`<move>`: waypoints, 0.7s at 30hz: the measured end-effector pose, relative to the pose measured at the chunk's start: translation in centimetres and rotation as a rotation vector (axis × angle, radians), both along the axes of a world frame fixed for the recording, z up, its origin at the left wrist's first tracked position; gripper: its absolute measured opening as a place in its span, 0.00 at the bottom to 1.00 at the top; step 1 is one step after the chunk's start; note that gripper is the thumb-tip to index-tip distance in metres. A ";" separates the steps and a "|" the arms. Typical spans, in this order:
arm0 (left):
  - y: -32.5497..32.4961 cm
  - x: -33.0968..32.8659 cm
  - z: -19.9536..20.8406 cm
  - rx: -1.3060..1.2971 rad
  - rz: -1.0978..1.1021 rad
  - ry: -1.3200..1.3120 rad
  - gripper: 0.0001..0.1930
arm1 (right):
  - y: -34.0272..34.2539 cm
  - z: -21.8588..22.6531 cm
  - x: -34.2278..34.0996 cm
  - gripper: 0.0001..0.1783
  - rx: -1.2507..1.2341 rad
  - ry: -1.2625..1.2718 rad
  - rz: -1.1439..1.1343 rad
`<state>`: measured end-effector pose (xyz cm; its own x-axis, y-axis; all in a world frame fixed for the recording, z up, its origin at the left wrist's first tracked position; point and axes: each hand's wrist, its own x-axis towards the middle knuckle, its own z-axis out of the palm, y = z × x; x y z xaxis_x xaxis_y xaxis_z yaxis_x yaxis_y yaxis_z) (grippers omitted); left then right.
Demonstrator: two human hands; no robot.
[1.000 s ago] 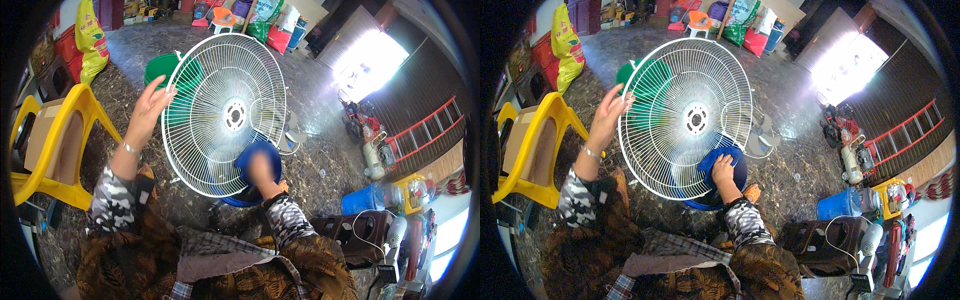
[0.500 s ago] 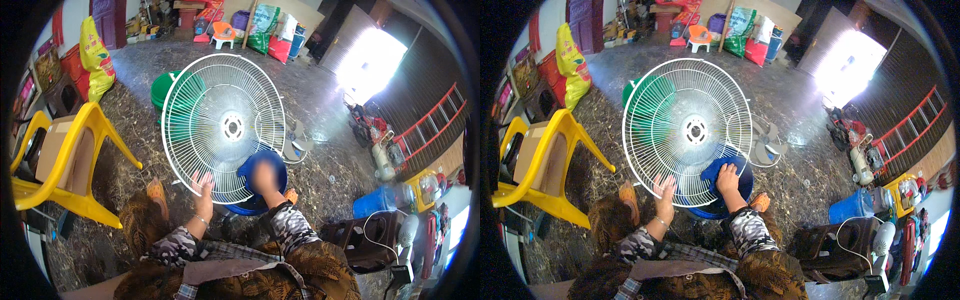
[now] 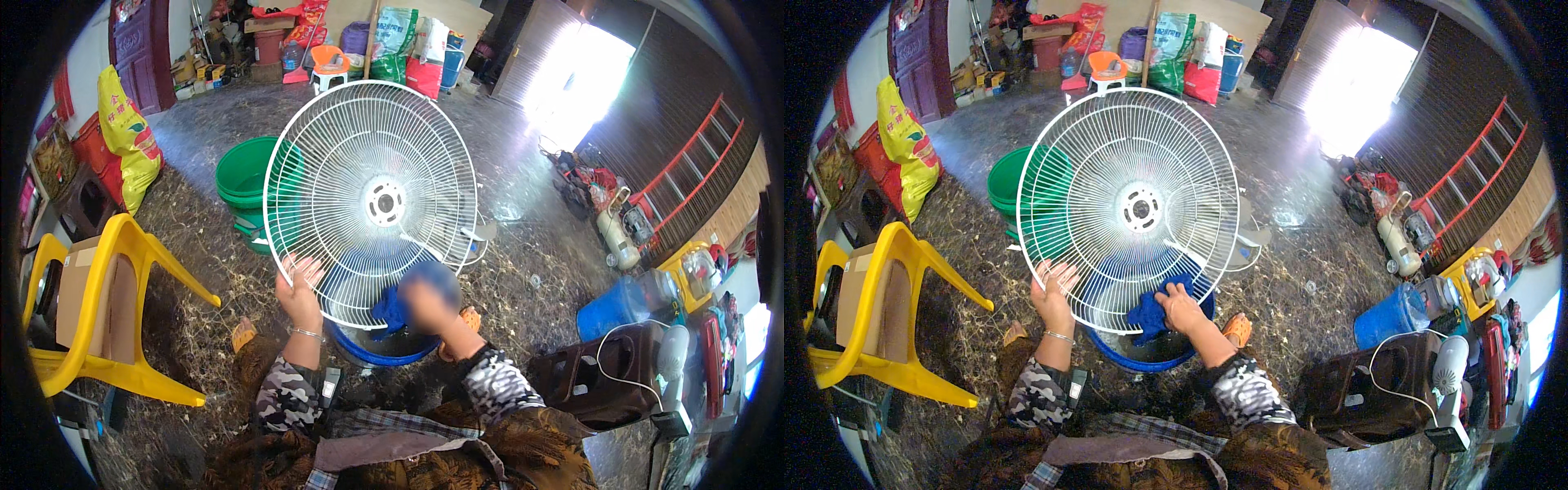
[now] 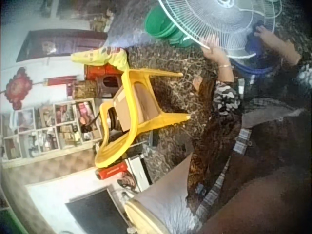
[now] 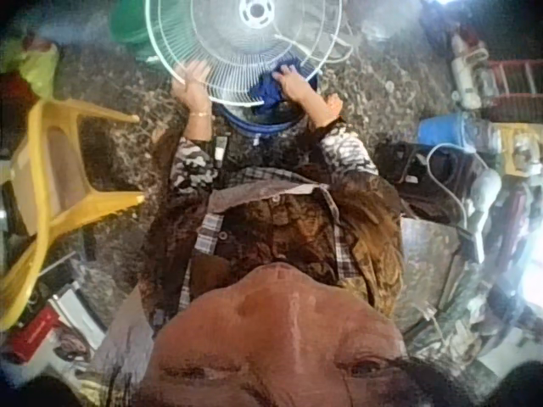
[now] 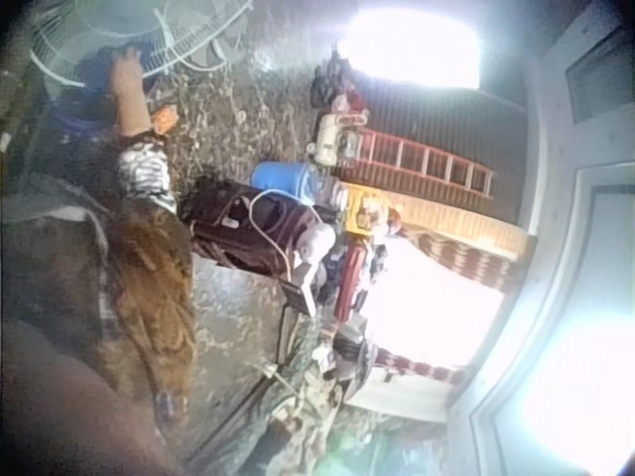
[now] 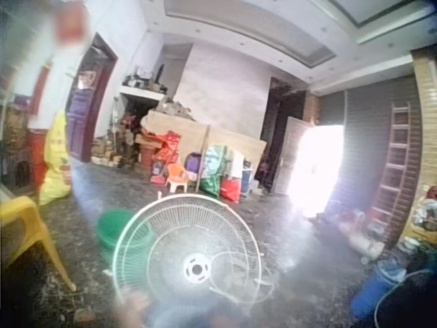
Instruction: The person cleans a disassembled fan grille with a blue cloth dipped in a bucket of water.
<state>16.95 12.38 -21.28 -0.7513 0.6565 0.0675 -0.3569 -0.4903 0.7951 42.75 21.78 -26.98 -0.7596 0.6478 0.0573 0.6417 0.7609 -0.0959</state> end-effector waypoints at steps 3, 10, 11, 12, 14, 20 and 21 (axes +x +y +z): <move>-0.4 -0.4 1.0 -0.054 0.008 -0.055 0.16 | -2.5 3.6 -0.1 0.33 -0.149 -0.198 0.096; -1.3 -3.5 5.0 0.123 0.017 0.133 0.17 | -3.4 9.1 3.7 0.32 -0.216 -0.173 0.014; -2.0 -4.9 5.6 0.073 0.037 0.206 0.17 | -2.5 9.1 3.9 0.30 -0.213 -0.089 -0.015; -2.7 -6.2 6.1 0.022 0.059 0.279 0.16 | -2.0 8.9 4.3 0.27 -0.175 0.009 -0.077; -3.9 -7.7 6.7 0.095 0.009 0.346 0.16 | -1.8 10.6 2.8 0.27 -0.023 0.246 -0.134; -4.1 -6.8 5.5 -0.071 -0.108 0.421 0.17 | 0.1 15.9 -6.4 0.38 0.449 0.775 -0.172; -4.1 -7.0 5.4 -0.055 -0.138 0.407 0.17 | 0.5 15.6 -8.1 0.38 0.435 0.795 -0.187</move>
